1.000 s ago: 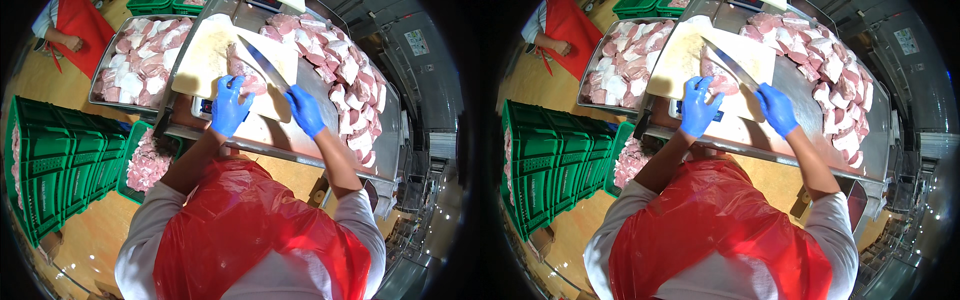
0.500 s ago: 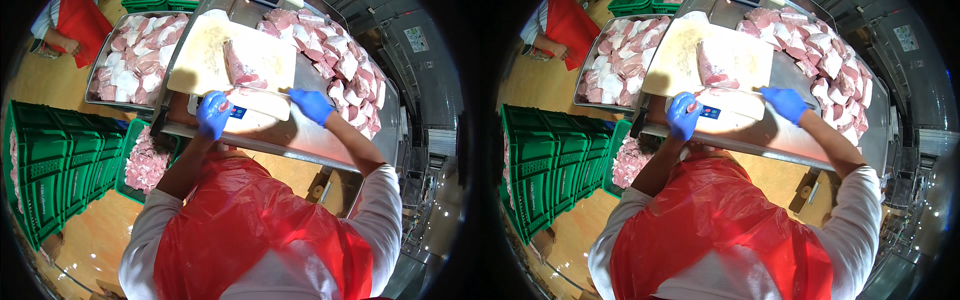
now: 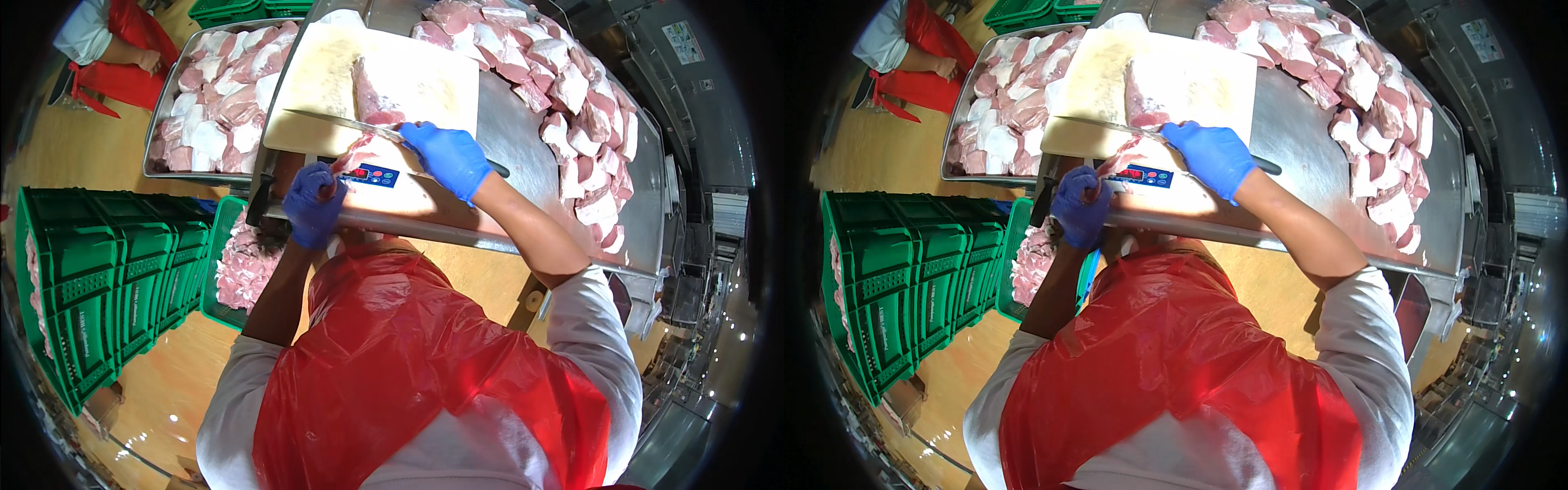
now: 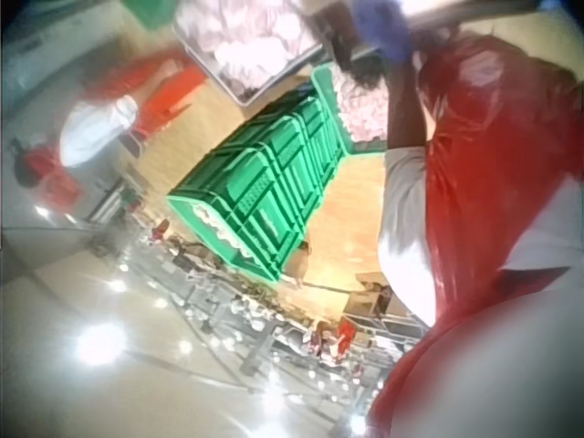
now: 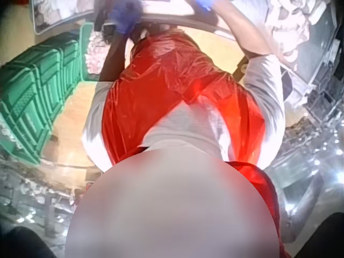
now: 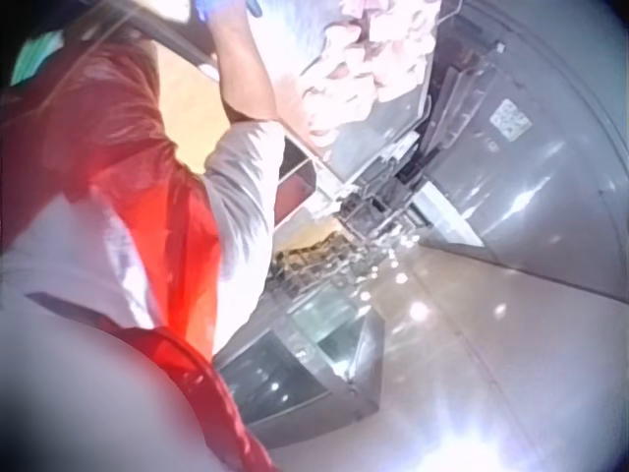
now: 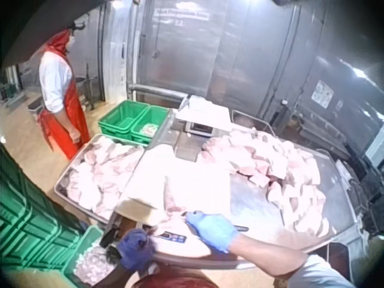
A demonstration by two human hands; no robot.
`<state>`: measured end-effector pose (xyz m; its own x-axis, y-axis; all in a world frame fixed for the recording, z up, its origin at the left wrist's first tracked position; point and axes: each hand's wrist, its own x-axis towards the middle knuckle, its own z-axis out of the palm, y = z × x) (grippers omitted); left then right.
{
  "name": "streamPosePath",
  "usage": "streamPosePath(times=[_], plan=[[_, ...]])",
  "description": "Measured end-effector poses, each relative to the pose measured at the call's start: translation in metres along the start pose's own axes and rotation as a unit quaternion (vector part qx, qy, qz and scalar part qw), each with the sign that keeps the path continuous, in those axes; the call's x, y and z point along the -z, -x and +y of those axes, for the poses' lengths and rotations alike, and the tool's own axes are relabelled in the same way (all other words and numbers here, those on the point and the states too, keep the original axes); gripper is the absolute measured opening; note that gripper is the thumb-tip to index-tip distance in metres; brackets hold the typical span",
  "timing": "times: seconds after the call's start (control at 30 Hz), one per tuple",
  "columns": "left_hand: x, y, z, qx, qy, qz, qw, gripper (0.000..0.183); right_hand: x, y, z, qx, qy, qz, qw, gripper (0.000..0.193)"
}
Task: The person cuts large pieces of raw meat on a cutting board using a knife, then places the cut portions into green crates. The person wears blue gloves and a red apron while working at a stainless steel table in a commercial kitchen.
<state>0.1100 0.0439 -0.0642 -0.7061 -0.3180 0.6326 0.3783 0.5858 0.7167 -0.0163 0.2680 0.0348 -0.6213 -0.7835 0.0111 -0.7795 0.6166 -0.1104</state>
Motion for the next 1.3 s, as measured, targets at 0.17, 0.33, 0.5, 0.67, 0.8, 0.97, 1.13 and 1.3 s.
streamPosePath(times=[0.17,0.33,0.5,0.67,0.8,0.97,1.13,1.3], plan=[[0.032,0.004,-0.008,0.115,0.119,0.086,0.982,0.026,0.019,0.052,0.058,-0.034,0.057,-0.123,0.99,0.02],[0.194,0.049,-0.038,0.336,0.131,-0.066,0.93,0.021,0.037,0.171,0.138,-0.06,0.013,-0.047,0.997,0.018],[0.219,0.063,-0.058,0.305,-0.327,-0.29,0.846,0.043,-0.021,0.172,0.085,-0.245,-0.188,0.19,0.932,0.02],[0.012,-0.066,-0.019,0.206,0.022,-0.144,0.968,0.05,-0.045,0.085,0.028,-0.28,-0.354,0.357,0.818,0.019],[-0.111,-0.125,0.004,0.087,-0.235,-0.251,0.935,0.081,-0.008,0.058,0.012,-0.274,-0.342,0.344,0.83,0.02],[-0.119,-0.156,-0.003,-0.012,-0.194,-0.413,0.89,0.1,-0.01,0.092,0.029,-0.271,-0.291,0.349,0.849,0.017],[-0.072,-0.151,-0.045,-0.243,-0.058,-0.308,0.918,0.077,-0.031,0.122,0.018,-0.249,-0.201,0.282,0.904,0.014],[-0.064,-0.039,-0.001,0.015,0.042,-0.132,0.99,0.037,-0.028,0.075,-0.009,-0.234,-0.154,0.197,0.94,0.013]])
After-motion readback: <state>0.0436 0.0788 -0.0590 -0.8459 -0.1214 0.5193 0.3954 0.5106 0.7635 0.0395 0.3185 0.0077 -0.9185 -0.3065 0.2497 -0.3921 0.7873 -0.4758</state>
